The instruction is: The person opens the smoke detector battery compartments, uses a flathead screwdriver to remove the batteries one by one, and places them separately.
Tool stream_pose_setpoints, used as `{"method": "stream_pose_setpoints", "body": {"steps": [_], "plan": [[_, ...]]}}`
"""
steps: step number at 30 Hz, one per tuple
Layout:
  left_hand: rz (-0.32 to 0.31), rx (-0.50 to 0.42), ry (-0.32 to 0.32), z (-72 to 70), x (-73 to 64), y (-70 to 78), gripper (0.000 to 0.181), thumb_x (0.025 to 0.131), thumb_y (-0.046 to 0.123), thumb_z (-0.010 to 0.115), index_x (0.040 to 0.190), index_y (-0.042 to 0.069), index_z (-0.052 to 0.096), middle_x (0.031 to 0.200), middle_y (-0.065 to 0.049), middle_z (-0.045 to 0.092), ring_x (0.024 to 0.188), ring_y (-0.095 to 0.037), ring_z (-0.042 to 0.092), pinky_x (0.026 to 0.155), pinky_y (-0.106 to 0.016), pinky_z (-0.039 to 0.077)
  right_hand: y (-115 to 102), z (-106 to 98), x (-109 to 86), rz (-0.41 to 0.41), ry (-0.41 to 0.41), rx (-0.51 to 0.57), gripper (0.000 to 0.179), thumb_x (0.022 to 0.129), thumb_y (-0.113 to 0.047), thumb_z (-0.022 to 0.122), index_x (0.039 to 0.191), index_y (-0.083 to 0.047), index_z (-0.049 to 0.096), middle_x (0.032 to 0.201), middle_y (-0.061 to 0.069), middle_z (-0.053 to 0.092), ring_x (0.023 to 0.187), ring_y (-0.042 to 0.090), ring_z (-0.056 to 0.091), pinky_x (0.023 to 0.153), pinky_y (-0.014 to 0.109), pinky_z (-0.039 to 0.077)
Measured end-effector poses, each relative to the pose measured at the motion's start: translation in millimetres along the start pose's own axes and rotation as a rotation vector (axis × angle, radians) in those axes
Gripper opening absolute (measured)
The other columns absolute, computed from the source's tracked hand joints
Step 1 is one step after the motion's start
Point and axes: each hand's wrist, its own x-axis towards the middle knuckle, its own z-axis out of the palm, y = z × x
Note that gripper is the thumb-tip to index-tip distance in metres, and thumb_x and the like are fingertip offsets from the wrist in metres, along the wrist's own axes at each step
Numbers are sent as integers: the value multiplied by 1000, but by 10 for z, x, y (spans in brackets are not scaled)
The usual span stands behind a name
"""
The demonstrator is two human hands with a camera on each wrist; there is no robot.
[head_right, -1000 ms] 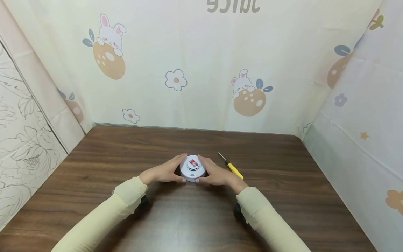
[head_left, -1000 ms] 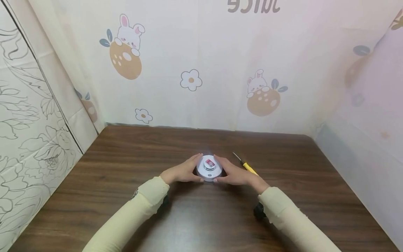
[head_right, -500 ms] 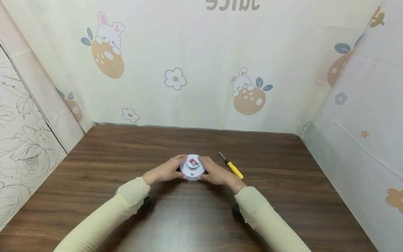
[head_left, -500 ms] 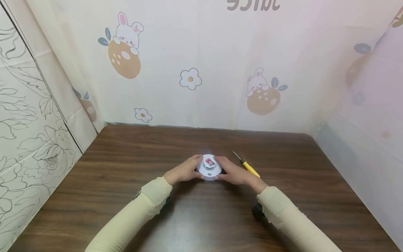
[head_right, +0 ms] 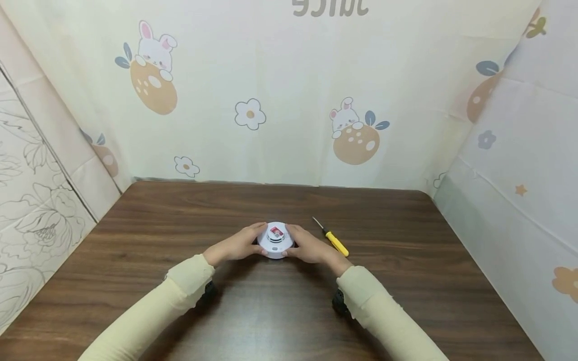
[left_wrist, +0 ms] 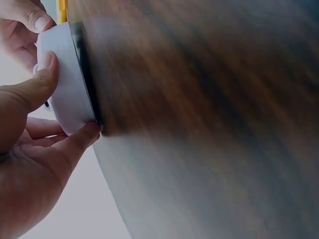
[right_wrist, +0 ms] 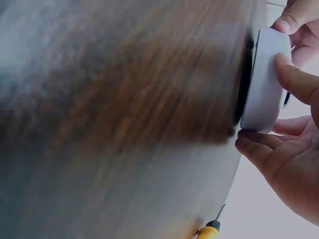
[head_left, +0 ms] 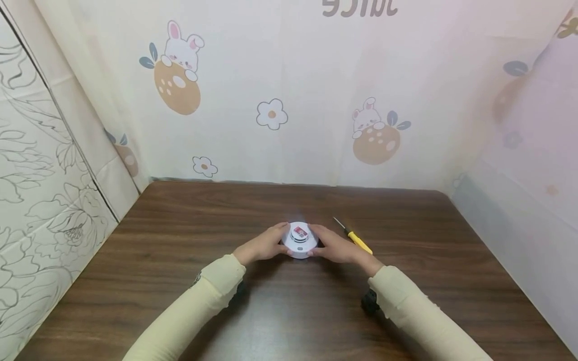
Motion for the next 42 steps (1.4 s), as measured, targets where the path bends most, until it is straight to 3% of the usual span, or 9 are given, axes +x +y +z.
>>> {"method": "stream_pose_setpoints", "body": {"steps": [8,17,21,25,32,35,42], "plan": [[13,-32,-14,-25,-52,18,72,84,26,58,134,-10,21,139,-26,22,129,-30,22,107,-38,20,37,8,9,3,43,21,73,78,-34,65,135,-3,31,135,11,38,123,24,35,102,42,30],[23,-99,7,-83,-126,41,61,88,23,53,133,-8,26,137,-22,28,127,-27,27,106,-39,23,32,9,9,29,93,125,69,76,-40,65,131,-6,40,129,8,46,114,17,45,97,39,38],[53,-139,48,-97,-138,36,46,88,22,53,123,-4,40,120,-16,47,111,-22,44,97,-36,37,27,24,3,47,111,160,69,75,-44,63,130,-7,43,126,6,49,105,14,49,94,38,41],[74,-180,92,-107,-152,36,33,89,19,53,114,-1,47,104,-11,53,95,-19,49,87,-36,43,18,43,-8,84,131,191,65,76,-46,62,128,-9,46,121,3,52,97,13,51,89,35,45],[-12,-258,118,-148,-190,68,49,91,24,48,129,-6,38,128,-19,44,118,-24,41,101,-41,32,-12,44,-17,103,198,222,61,77,-51,58,123,-10,52,117,3,55,90,14,51,80,30,48],[-53,-282,120,-157,-196,73,54,91,31,47,131,-3,36,132,-15,41,120,-21,39,102,-40,31,-34,39,-20,111,221,233,60,77,-51,58,121,-11,54,114,2,57,88,15,52,77,28,48],[-76,-325,154,-167,-231,95,62,89,40,47,132,-2,34,133,-16,40,118,-22,41,100,-41,33,-80,40,-38,112,262,242,53,79,-50,56,114,-10,59,109,4,60,91,15,55,81,33,50]]}}
